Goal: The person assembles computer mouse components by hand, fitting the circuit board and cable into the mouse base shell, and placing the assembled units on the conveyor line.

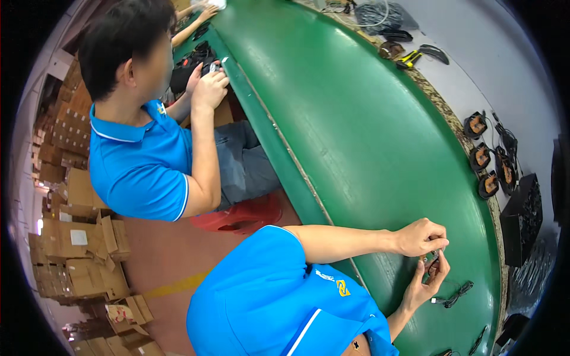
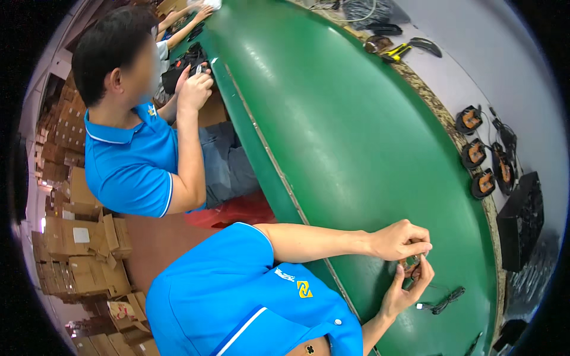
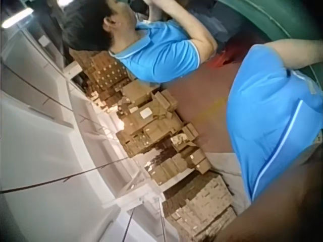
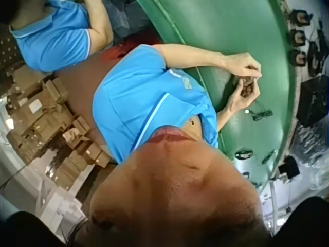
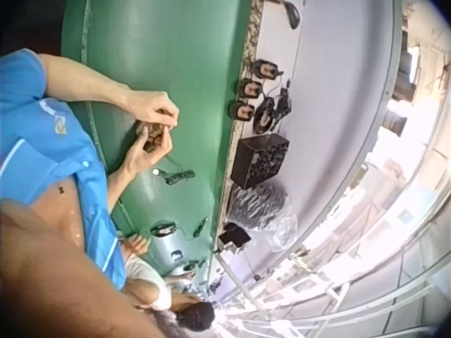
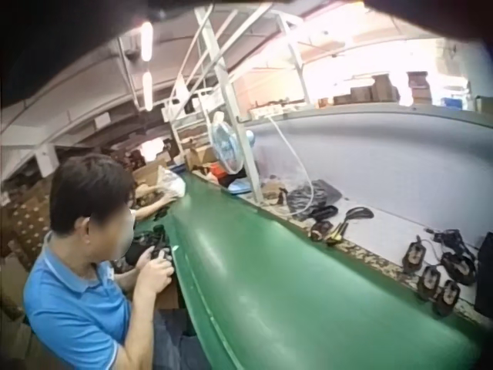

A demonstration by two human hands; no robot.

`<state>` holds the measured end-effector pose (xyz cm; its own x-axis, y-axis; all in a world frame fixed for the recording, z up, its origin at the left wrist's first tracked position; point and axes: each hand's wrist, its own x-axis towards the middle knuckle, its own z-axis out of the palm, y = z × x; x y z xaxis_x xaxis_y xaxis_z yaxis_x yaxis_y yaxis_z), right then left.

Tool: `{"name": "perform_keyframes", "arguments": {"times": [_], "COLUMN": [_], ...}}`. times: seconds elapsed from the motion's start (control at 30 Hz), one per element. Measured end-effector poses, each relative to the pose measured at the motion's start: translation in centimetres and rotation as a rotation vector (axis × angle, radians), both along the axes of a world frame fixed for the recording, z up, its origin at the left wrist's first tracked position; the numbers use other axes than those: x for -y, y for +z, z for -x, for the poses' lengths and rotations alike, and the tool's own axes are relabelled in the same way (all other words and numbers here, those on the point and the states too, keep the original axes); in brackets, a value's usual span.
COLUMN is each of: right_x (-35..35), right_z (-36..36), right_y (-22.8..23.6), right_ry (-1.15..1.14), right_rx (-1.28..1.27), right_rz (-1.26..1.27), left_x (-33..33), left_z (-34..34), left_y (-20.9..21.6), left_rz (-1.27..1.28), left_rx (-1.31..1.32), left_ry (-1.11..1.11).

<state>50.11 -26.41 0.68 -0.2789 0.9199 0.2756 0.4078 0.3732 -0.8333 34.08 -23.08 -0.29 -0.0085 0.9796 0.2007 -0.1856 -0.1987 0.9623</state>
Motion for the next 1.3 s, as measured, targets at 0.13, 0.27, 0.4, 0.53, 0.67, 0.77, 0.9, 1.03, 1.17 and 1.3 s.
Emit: {"name": "perform_keyframes", "arguments": {"times": [0.13, 0.27, 0.4, 0.53, 0.67, 0.77, 0.9, 1.03, 1.17, 1.3], "right_x": [1.0, 1.1, 1.3, 1.5, 1.5, 1.6, 1.5, 1.3, 1.0, 0.7], "right_z": [0.4, 0.3, 0.1, -0.1, 0.0, 0.1, 0.1, 0.2, 0.2, 0.2], "right_y": [-0.8, -0.7, -1.0, -0.7, -0.5, -0.3, -0.1, 0.3, 0.5, 0.3], "right_ry": [-0.013, -0.049, -0.029, -0.003, 0.021, 0.02, 0.013, 0.018, 0.03, 0.037], "right_rx": [0.036, 0.012, 0.059, 0.081, 0.088, 0.088, 0.097, 0.114, 0.131, 0.139], "right_rz": [-0.012, -0.049, -0.051, -0.06, -0.06, -0.047, -0.036, -0.041, -0.052, -0.062], "left_x": [0.7, 0.7, 0.9, 1.2, 1.4, 1.4, 1.4, 1.3, 1.1, 1.0], "left_z": [0.3, 0.1, 0.0, -0.2, -0.2, -0.1, 0.1, 0.1, 0.2, 0.4], "left_y": [-0.9, -0.4, -1.4, -1.5, -1.3, -1.2, -1.0, -0.8, -0.7, -0.7], "left_rz": [-0.101, -0.165, -0.171, -0.179, -0.185, -0.201, -0.192, -0.192, -0.199, -0.214], "left_rx": [-0.067, -0.104, -0.156, -0.18, -0.191, -0.199, -0.236, -0.258, -0.281, -0.319], "left_ry": [0.102, 0.125, 0.125, 0.131, 0.142, 0.151, 0.136, 0.143, 0.157, 0.159]}}
